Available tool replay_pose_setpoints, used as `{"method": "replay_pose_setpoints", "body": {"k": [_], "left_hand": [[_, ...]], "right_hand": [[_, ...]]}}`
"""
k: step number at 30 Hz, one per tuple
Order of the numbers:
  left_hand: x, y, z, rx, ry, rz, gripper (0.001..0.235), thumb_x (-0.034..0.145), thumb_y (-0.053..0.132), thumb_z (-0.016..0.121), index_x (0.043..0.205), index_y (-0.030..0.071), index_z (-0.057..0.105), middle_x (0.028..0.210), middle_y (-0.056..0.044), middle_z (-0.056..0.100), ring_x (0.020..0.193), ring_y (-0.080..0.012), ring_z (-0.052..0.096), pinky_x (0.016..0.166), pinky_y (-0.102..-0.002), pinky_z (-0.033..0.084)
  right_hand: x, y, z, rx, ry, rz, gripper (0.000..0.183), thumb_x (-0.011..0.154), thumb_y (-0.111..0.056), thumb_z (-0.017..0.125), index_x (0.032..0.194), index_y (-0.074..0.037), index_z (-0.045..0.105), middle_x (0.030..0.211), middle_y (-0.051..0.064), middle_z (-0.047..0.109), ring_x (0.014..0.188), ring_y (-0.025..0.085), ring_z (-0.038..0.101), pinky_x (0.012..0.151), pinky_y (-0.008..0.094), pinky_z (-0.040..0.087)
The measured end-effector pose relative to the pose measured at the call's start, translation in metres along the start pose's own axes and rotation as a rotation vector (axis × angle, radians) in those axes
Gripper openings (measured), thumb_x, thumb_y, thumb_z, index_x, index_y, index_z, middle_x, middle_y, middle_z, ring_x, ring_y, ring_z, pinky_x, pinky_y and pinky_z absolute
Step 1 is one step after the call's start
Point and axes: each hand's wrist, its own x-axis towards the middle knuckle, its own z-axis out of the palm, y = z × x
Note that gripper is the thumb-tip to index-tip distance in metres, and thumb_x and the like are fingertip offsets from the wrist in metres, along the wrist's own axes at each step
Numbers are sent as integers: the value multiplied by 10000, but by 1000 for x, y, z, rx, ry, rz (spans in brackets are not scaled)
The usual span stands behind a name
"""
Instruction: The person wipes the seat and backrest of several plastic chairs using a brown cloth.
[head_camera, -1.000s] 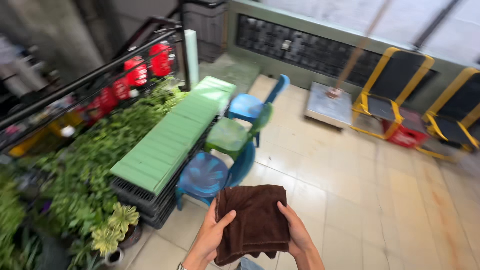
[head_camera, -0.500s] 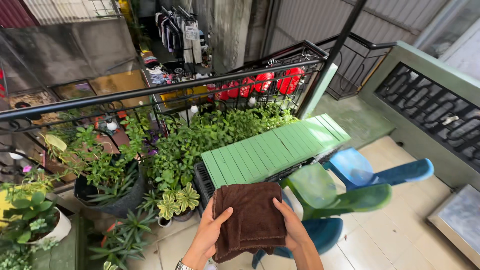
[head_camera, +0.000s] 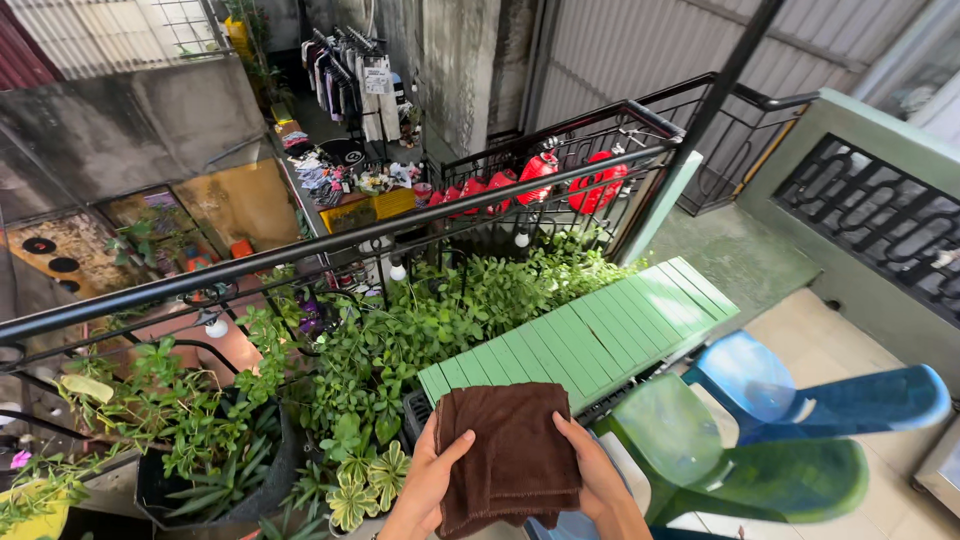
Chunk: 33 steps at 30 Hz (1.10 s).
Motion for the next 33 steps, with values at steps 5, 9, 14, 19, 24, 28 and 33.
{"method": "replay_pose_setpoints", "body": {"k": [5, 9, 14, 19, 24, 28, 33], "left_hand": [[48, 25, -1, 73, 74, -29, 726, 928, 105, 678, 1602, 178, 418, 1561, -31, 571, 1373, -248, 571, 1156, -395, 462], [78, 29, 1, -22, 115, 20, 604, 915, 67, 690, 1503, 118, 557, 1422, -91, 685, 1253, -258, 642, 1079, -392, 504], [97, 51, 17, 8, 223, -36, 825, 904, 138, 701, 1635, 190, 321, 1577, -17, 542, 1382, -222, 555, 1158, -384, 465], [110, 50, 18, -56, 207, 161, 583, 897, 37, 685, 1470, 69, 586, 1410, -109, 701, 1275, -231, 626, 1102, -368, 477], [93, 74, 43, -106, 217, 61, 585, 941, 22, 622, 1514, 88, 526, 1470, -122, 630, 1329, -293, 579, 1130, -444, 474], [89, 87, 58, -120, 157, 36, 550, 958, 18, 591, 1500, 91, 531, 1472, -145, 635, 1293, -326, 600, 1067, -476, 497], [104, 88, 67, -62, 12, 58, 623, 915, -18, 613, 1519, 88, 506, 1479, -131, 613, 1300, -308, 590, 1092, -450, 487]], "right_hand": [[42, -21, 31, -38, 56, 67, 299, 983, -275, 643, 1106, -3, 625, 1088, 225, 697, 965, 365, 660, 797, 485, 529], [80, -36, 43, -90, -4, 123, 369, 990, -288, 602, 1203, 9, 655, 1155, 224, 709, 1000, 366, 655, 827, 478, 515], [130, -50, 47, -140, -89, 129, 335, 991, -306, 607, 1126, -5, 666, 1079, 216, 729, 922, 362, 677, 744, 473, 532], [141, -66, 63, -133, -30, 207, 317, 951, -279, 668, 1174, -54, 664, 1143, 202, 741, 991, 350, 693, 829, 494, 559], [159, -53, 28, -50, -151, 216, 423, 962, -346, 611, 1205, -7, 681, 1120, 232, 749, 973, 364, 702, 838, 470, 541], [126, -74, -10, -99, -134, 155, 660, 971, -415, 446, 1565, -131, 498, 1451, 235, 629, 1207, 415, 617, 998, 529, 496], [140, -51, -129, 20, 270, -61, 522, 1040, -320, 447, 1499, -75, 486, 1484, 231, 584, 1286, 422, 557, 1086, 559, 429]]}}
